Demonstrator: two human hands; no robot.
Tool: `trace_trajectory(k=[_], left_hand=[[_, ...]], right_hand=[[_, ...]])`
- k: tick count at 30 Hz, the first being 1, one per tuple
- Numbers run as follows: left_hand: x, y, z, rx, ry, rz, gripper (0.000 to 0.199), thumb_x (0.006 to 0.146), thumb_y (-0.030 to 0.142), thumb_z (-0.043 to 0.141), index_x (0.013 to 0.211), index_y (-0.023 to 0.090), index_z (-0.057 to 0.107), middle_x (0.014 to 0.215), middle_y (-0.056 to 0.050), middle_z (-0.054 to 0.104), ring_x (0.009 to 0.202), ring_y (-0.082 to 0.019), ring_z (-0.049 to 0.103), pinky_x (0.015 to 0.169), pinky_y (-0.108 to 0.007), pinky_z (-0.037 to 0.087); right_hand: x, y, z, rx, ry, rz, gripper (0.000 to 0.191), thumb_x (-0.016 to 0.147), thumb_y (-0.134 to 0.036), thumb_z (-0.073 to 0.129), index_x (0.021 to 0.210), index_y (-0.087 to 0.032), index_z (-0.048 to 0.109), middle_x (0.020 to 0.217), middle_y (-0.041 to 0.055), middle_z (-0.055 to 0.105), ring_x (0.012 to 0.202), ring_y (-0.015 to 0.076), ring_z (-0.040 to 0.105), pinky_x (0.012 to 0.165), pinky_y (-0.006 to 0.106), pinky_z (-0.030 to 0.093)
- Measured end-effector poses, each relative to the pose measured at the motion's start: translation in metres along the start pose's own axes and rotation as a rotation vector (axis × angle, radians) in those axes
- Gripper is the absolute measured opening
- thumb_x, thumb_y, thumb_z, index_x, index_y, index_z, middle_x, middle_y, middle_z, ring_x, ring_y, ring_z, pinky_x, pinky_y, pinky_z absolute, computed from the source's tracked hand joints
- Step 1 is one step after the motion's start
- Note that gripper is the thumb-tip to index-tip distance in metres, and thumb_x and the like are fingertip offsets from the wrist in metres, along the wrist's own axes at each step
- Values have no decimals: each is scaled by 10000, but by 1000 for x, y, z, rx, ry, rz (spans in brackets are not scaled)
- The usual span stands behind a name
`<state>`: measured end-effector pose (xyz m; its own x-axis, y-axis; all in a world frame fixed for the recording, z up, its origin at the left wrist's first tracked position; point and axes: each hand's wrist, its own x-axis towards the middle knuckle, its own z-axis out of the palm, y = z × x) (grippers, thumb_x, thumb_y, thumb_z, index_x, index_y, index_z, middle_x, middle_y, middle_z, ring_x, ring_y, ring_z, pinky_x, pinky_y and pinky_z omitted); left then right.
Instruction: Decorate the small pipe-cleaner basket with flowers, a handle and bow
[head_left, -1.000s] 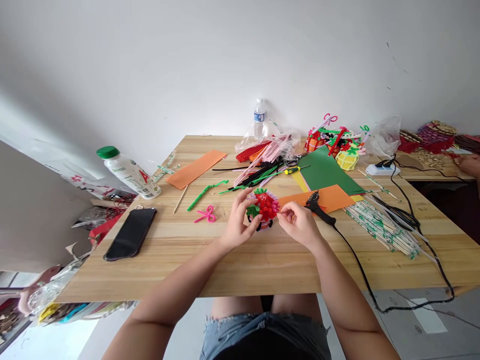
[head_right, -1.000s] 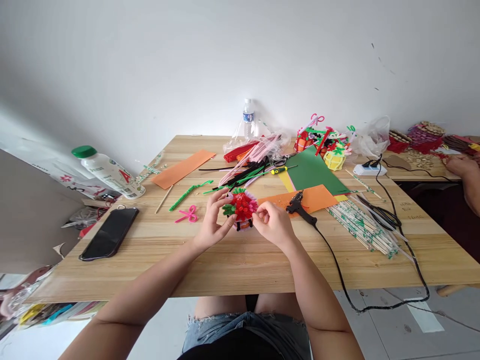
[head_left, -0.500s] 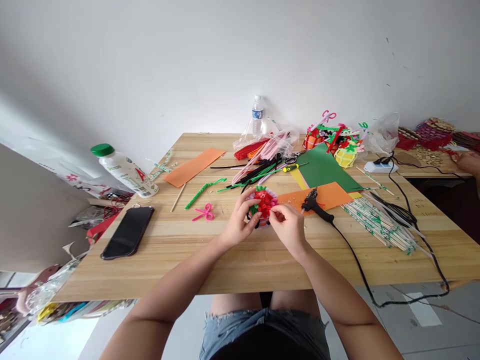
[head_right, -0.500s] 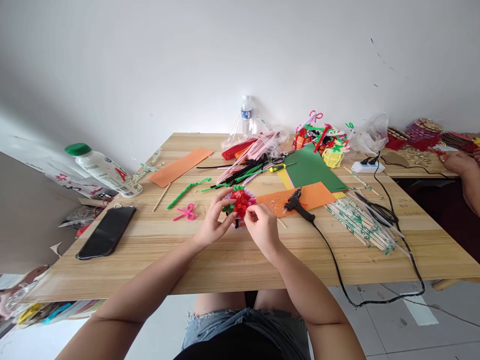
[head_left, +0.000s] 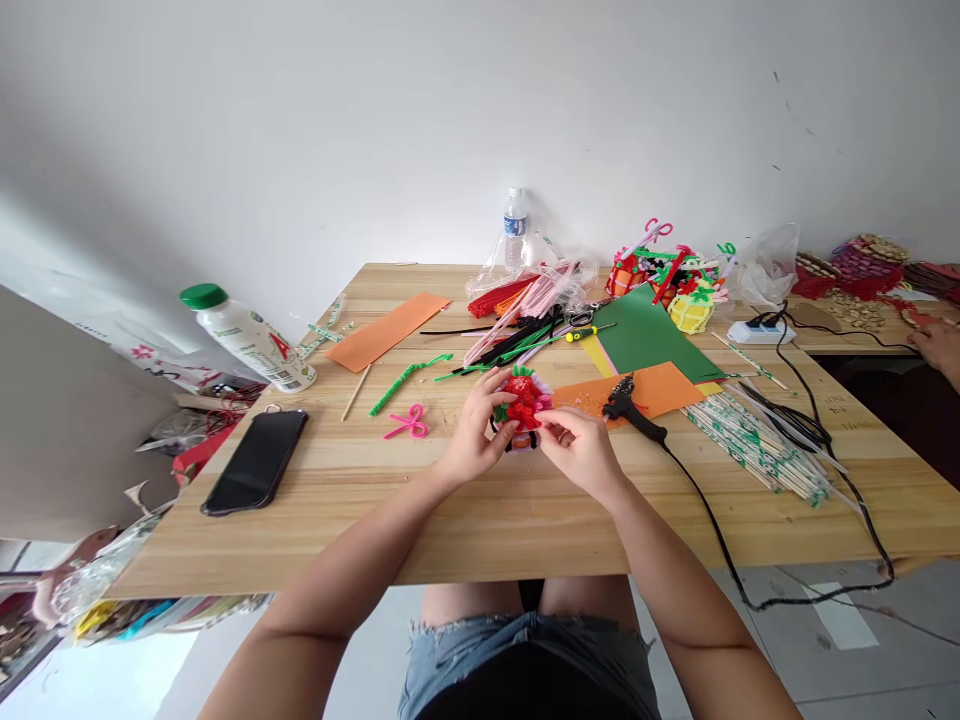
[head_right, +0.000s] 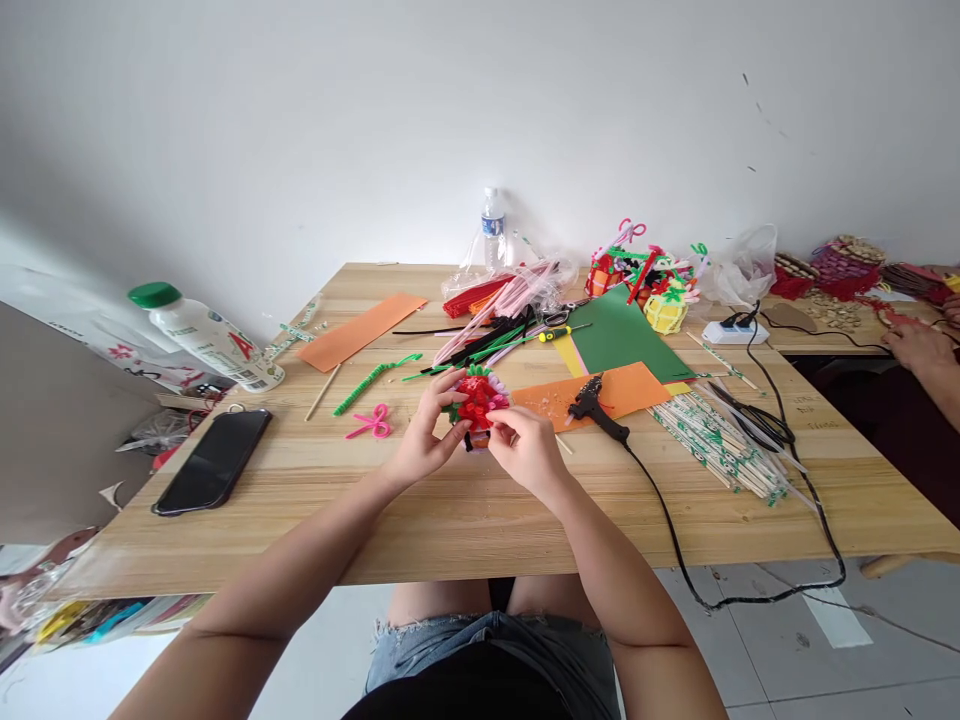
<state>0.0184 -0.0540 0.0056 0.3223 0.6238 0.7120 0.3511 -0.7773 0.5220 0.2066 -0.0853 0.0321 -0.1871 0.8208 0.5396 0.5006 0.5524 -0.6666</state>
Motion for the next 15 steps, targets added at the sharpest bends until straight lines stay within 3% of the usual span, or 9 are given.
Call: trace_trajectory(k=[3,6,11,15], left_hand=[[-4,-1,1,58,47,6,354,875,285,612,1168,214,428,1423,-189,378,1357,-309,388,1063,-561,395],[-9,0,5,136,69,59,400,805,333,708,1079,202,449,1414,-189,347,1353,-327,375,1062,-551,395],[-12,5,11,281,69,139,238,798,325,721,931,211,560,1411,-114,381,1380,-335,327,1086,-543,364],[-12,7,13,302,74,124,197,810,313,709,932,213,592,1399,-109,422,1367,-329,356,1067,-529,393]], right_hand=[[1,5,-8,-15,-77,-40,223,822,-143,559,996,-205,682,826,42,678,628,137,622,544,243,523],[3,12,-11,-154,-73,-131,180,837,-139,580,982,-196,670,849,58,659,632,151,612,598,280,535],[3,15,-11,-271,-46,-210,111,886,-161,578,908,-207,676,874,67,662,738,179,641,643,283,521],[3,11,-8,-306,-34,-265,131,909,-189,571,862,-215,691,829,50,654,739,166,639,647,264,500]])
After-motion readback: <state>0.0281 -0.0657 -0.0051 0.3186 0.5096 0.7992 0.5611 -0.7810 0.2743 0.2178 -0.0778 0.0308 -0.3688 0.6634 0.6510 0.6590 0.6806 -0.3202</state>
